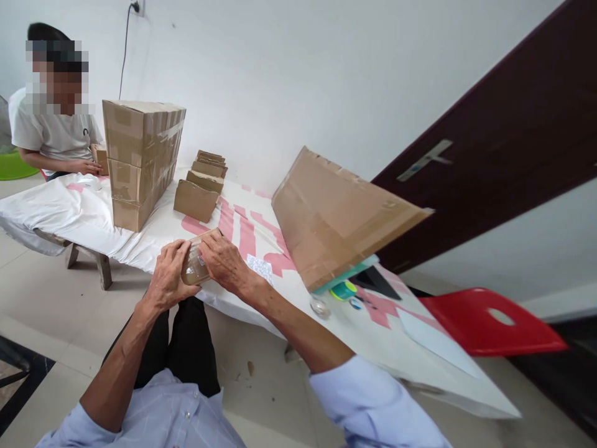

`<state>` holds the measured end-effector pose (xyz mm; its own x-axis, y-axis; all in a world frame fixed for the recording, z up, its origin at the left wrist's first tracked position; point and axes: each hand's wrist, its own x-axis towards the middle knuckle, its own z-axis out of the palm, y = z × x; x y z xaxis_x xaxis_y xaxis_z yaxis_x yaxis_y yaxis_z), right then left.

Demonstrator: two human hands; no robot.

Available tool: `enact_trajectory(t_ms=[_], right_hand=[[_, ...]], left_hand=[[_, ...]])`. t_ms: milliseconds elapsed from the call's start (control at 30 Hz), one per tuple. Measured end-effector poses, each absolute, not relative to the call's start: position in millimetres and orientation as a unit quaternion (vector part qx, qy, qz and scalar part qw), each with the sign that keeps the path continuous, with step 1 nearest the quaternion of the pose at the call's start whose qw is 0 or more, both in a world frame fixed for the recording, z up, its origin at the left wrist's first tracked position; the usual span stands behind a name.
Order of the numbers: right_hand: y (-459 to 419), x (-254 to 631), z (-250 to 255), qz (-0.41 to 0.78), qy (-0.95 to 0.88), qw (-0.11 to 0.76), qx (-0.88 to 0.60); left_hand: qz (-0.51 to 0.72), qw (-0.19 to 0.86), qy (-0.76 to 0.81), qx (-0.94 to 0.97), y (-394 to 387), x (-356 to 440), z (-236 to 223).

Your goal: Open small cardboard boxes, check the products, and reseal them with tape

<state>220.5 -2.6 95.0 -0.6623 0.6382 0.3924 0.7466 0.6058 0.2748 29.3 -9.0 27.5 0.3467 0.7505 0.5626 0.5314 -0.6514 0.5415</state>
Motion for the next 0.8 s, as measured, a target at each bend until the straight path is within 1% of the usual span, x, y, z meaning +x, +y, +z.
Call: enact_trajectory(t_ms=[133, 367, 600, 800], right_hand=[[-4.4, 220.2, 95.7, -0.209, -0.886, 0.127, -0.395], [-2.5, 223.7, 93.8, -0.191, -0.882, 0.152, -0.404], [-1.5, 223.6, 95.2, -0.196, -0.892, 0.156, -0.377], [-1.2, 226.2, 92.1, -0.18, -0.89, 0.16, -0.386]], left_hand=[[0.411, 0.134, 0.392, 0.812, -8.6, 29.8, 27.7], [0.415, 0.131, 0.396, 0.808, -7.7, 30.1, 27.3], [0.411, 0.131, 0.392, 0.813, -8.0, 30.2, 28.1], [0.407, 0.133, 0.395, 0.813, -8.9, 30.3, 30.4]])
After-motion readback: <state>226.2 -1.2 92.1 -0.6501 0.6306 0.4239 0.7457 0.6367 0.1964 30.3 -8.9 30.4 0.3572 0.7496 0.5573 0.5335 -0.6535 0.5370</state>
